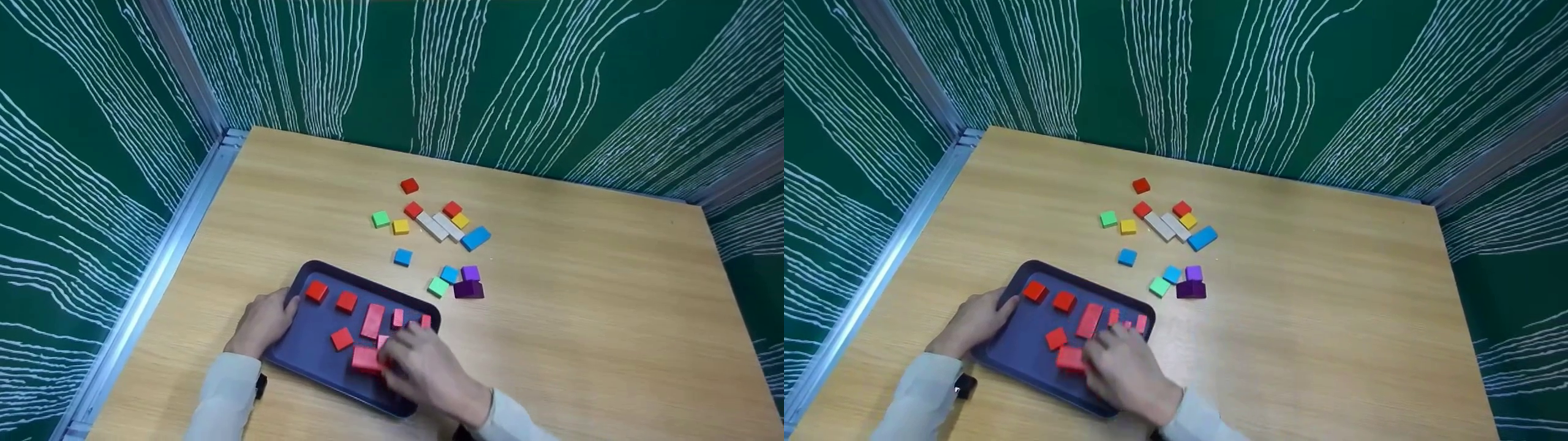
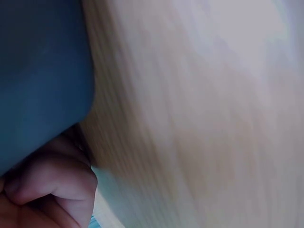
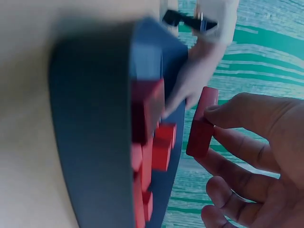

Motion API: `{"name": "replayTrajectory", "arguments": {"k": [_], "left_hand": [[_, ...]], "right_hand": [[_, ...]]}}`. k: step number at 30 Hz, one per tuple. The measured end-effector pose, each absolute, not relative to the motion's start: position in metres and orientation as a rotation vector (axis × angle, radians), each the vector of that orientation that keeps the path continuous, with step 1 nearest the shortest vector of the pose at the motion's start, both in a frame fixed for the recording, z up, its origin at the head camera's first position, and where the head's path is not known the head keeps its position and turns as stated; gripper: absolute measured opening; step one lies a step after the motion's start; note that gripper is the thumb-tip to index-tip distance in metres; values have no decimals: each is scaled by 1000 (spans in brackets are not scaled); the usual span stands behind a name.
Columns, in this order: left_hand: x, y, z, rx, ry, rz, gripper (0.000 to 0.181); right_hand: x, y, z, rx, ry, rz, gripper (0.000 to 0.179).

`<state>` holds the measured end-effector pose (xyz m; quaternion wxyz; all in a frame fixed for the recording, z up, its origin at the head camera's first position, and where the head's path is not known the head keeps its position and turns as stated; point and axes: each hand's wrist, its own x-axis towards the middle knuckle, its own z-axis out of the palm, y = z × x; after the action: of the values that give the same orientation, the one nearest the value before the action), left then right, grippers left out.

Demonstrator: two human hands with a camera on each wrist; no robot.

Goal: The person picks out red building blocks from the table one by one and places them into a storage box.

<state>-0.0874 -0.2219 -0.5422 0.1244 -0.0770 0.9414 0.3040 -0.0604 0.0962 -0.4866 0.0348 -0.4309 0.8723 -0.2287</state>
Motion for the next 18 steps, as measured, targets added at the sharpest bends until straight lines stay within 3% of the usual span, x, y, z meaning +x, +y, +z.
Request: {"name": "replayTrajectory", "arguments": {"k": [8,18], "left_hand": [[-88,-221,-541,-224,2730,859,30],[-89,-221,-540,-196,2749,837,28]], "right_hand": [[-36,105,-491,-1215,2579,-689,14],[-29,113,-504,-1173,2552,-581,16]]}}
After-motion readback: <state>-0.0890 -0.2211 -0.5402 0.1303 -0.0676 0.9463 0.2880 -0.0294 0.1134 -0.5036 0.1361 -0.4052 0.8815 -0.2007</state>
